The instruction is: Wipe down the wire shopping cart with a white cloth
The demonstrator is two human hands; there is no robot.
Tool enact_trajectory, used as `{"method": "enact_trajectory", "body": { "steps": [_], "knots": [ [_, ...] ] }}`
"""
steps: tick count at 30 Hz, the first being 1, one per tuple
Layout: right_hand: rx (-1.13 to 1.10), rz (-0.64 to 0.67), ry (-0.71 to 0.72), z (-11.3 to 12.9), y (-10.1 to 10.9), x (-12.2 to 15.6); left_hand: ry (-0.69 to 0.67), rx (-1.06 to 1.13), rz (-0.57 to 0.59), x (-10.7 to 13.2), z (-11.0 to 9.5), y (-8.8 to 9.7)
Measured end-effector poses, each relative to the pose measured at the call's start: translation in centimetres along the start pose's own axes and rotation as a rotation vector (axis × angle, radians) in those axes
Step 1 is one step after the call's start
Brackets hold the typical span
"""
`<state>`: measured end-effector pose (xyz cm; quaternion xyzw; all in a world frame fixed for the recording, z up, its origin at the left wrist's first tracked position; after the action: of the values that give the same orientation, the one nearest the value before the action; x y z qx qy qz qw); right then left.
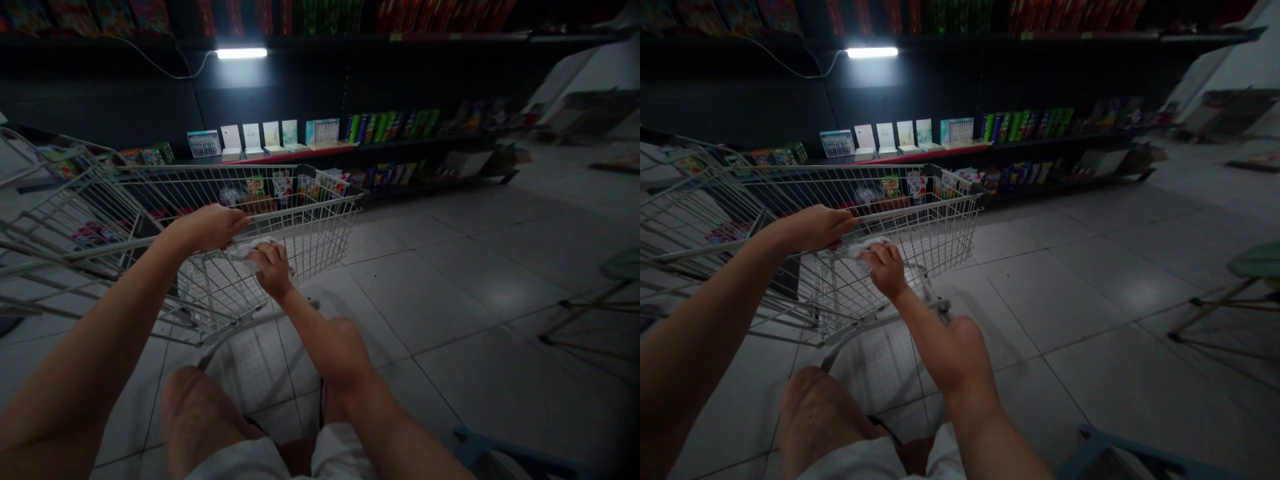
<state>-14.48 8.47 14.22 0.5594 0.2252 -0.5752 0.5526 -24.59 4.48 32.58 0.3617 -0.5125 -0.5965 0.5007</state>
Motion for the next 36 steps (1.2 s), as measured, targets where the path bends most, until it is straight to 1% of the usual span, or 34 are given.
{"method": "enact_trajectory", "body": {
  "steps": [1, 3, 4, 5, 7, 9, 11, 12, 14, 16, 18, 20, 22, 25, 27, 29, 32, 34, 36],
  "knots": [
    [0.007, -0.004, 0.002, -0.5, -0.4, 1.5, -0.002, 0.001, -0.002, 0.1, 0.0, 0.0],
    [0.018, 0.04, -0.019, -1.2, -0.8, 4.0, -0.006, 0.006, -0.004, 0.4, 0.1, 0.0],
    [0.014, 0.074, -0.032, -1.3, -0.7, 4.6, -0.004, 0.009, -0.002, 0.6, 0.2, 0.0],
    [0.002, 0.107, -0.039, -1.1, -0.4, 4.6, 0.0, 0.007, -0.001, 0.7, 0.2, 0.0],
    [-0.037, 0.137, -0.039, -0.3, 0.6, 3.0, 0.008, 0.009, 0.006, 1.0, 0.4, -0.1],
    [-0.058, 0.099, -0.044, 0.5, 1.6, 0.5, 0.013, 0.012, 0.014, 1.3, 0.6, -0.1],
    [-0.038, 0.06, -0.052, 0.7, 1.9, -1.1, 0.016, 0.029, 0.021, 1.6, 0.6, -0.2],
    [-0.019, 0.053, -0.045, 0.6, 1.7, -1.1, 0.023, 0.039, 0.022, 1.9, 0.7, -0.2],
    [0.025, 0.068, -0.025, 0.0, 0.9, 0.6, 0.043, 0.061, 0.028, 2.4, 1.0, -0.3],
    [0.057, 0.112, -0.025, -1.0, 0.0, 3.7, 0.052, 0.084, 0.033, 3.1, 1.5, -0.4],
    [0.061, 0.193, -0.039, -1.9, -0.6, 7.0, 0.056, 0.11, 0.032, 3.7, 2.1, -0.5],
    [0.041, 0.281, -0.043, -2.3, -1.0, 9.0, 0.067, 0.14, 0.039, 4.2, 2.6, -0.7],
    [0.032, 0.315, -0.045, -2.4, -1.3, 9.6, 0.083, 0.17, 0.056, 4.8, 3.0, -0.8],
    [0.05, 0.269, -0.041, -2.5, -2.2, 9.6, 0.119, 0.207, 0.066, 5.5, 3.4, -0.8],
    [0.07, 0.258, -0.021, -2.7, -3.1, 10.2, 0.149, 0.227, 0.071, 6.0, 3.8, -0.8],
    [0.088, 0.293, -0.008, -3.0, -4.1, 11.5, 0.166, 0.251, 0.084, 6.4, 4.2, -0.9],
    [0.079, 0.393, 0.028, -3.4, -5.0, 12.9, 0.213, 0.287, 0.099, 7.0, 4.9, -1.0],
    [0.034, 0.447, 0.101, -3.4, -5.1, 12.4, 0.249, 0.33, 0.109, 7.3, 5.4, -1.1],
    [-0.009, 0.442, 0.148, -3.4, -4.4, 10.8, 0.272, 0.396, 0.118, 7.5, 6.0, -1.5]
  ]
}}
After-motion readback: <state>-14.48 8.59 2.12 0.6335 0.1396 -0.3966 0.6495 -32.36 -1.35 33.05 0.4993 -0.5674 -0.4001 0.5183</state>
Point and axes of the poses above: each hand's wrist, its own x-axis away from the middle knuckle, its own y-axis out of the back of the hand, z = x × y, the point moved 4 cm from there along -x, towards the middle knuckle, and after that the axes turned 8 degrees about -y, right-handed, at the moved point
